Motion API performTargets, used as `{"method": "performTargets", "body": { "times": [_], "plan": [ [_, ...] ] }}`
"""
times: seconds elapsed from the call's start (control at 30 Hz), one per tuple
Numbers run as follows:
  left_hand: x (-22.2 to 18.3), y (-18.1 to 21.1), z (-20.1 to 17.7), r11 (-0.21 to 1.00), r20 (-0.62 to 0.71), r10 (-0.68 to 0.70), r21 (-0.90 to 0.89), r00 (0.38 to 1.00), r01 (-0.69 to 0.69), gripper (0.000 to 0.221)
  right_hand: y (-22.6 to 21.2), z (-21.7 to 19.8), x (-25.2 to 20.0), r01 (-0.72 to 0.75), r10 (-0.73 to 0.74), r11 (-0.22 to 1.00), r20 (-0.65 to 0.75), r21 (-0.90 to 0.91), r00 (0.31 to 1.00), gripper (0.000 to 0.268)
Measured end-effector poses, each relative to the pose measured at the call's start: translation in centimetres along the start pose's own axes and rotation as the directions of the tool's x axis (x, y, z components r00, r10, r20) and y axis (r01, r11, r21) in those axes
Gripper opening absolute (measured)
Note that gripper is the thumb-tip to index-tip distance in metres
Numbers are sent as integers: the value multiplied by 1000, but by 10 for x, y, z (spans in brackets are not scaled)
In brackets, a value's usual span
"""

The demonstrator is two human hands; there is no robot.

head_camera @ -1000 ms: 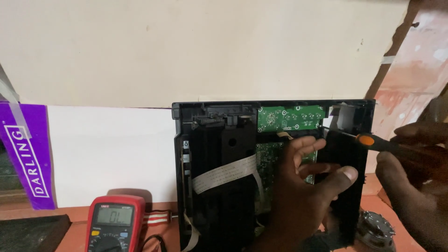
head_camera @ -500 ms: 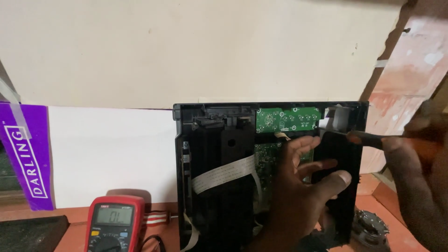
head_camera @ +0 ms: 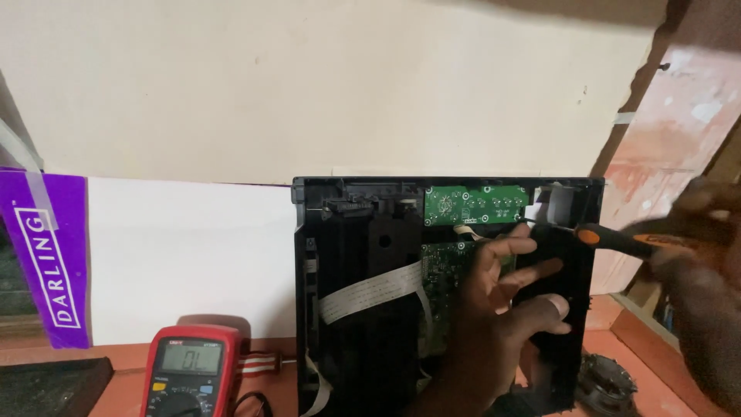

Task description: The person is disassembling or assembling an electronic device, specifically working on the circuit board and internal components using a screwdriver.

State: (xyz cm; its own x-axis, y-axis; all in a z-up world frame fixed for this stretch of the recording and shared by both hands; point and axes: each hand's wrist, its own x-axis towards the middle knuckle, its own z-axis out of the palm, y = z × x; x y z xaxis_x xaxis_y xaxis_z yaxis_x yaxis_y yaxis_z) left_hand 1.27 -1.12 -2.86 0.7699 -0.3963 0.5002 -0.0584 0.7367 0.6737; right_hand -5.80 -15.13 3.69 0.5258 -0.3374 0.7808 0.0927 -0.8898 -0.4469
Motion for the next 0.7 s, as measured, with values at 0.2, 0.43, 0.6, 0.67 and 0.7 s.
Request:
{"method": "performTargets", "body": {
  "times": [0.2, 0.43, 0.6, 0.67, 0.7],
  "plan": [
    [-3, 6, 0, 995, -8, 74, 64, 997, -74, 41, 7, -1, 4, 252, -261, 956, -45, -148, 964, 40],
    [-2, 5, -2, 994, -21, 65, 88, 998, -63, 39, 3, 2, 1, 313, -312, 948, -28, 52, 950, 32],
    [0, 4, -2, 995, -44, 52, 91, 998, -47, 42, 22, 6, 7, 71, -73, 964, -3, 257, 997, 31],
    [0, 3, -1, 994, -48, 43, 100, 998, -38, 47, 35, 6, 9, 169, -175, 922, -16, 347, 984, 56],
    [-1, 3, -1, 994, -48, 55, 93, 997, -50, 43, 33, 5, 11, 145, -146, 970, -9, 194, 989, 31]
  ]
}}
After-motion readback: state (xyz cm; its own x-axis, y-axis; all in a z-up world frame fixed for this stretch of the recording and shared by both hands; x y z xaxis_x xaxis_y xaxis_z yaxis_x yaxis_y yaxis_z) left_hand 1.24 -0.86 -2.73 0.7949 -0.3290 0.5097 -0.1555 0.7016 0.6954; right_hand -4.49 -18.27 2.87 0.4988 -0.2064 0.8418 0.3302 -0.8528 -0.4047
